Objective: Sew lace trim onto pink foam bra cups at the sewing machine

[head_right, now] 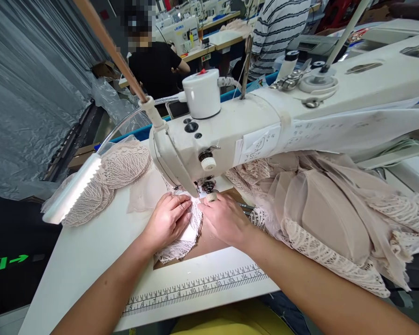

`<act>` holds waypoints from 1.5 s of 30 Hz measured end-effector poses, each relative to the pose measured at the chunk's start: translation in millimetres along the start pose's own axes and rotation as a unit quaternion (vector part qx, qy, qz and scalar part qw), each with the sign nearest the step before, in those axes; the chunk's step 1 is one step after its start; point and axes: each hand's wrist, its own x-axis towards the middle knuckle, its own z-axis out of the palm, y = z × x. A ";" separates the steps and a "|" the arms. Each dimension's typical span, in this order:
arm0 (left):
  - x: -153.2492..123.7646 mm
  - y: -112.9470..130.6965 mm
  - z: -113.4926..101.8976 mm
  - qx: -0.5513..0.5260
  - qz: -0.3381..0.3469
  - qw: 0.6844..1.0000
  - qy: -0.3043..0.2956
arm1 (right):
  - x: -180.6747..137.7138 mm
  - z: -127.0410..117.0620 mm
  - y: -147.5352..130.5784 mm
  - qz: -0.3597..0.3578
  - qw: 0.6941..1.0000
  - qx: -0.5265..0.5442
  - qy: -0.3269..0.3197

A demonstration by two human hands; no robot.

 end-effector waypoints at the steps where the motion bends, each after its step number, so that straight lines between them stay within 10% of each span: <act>1: 0.4 -1.0 0.3 0.005 -0.004 1.000 0.001 | 0.7 0.0 -0.1 0.008 1.000 0.000 -0.007; 10: -2.6 -4.9 -16.3 0.032 -0.024 0.999 0.005 | 4.2 0.6 -1.8 0.069 0.997 -0.006 -0.043; 16: -23.3 0.0 -69.3 0.068 -0.302 0.950 -0.044 | -5.3 -3.9 -0.5 0.012 0.993 0.112 0.024; 21: -42.9 -4.1 -55.8 -0.176 -0.379 0.900 -0.123 | -9.6 -6.3 -7.5 -0.051 0.990 0.130 -0.037; 27: -38.6 8.0 -25.5 -0.543 -0.429 0.721 0.029 | -9.6 -11.2 -16.6 -0.073 0.980 0.131 -0.132; 31: -32.0 15.3 -22.0 -0.638 -0.428 0.640 -0.016 | -9.2 -11.8 -15.6 -0.085 0.975 0.148 -0.140; 39: -46.6 2.3 -33.4 -0.557 -0.394 0.715 -0.155 | -10.8 -7.9 -13.4 -0.075 0.983 0.117 -0.116; 45: -24.2 -8.6 -47.4 -0.489 -0.368 0.787 -0.076 | -10.3 -8.5 -16.1 -0.079 0.981 0.106 -0.141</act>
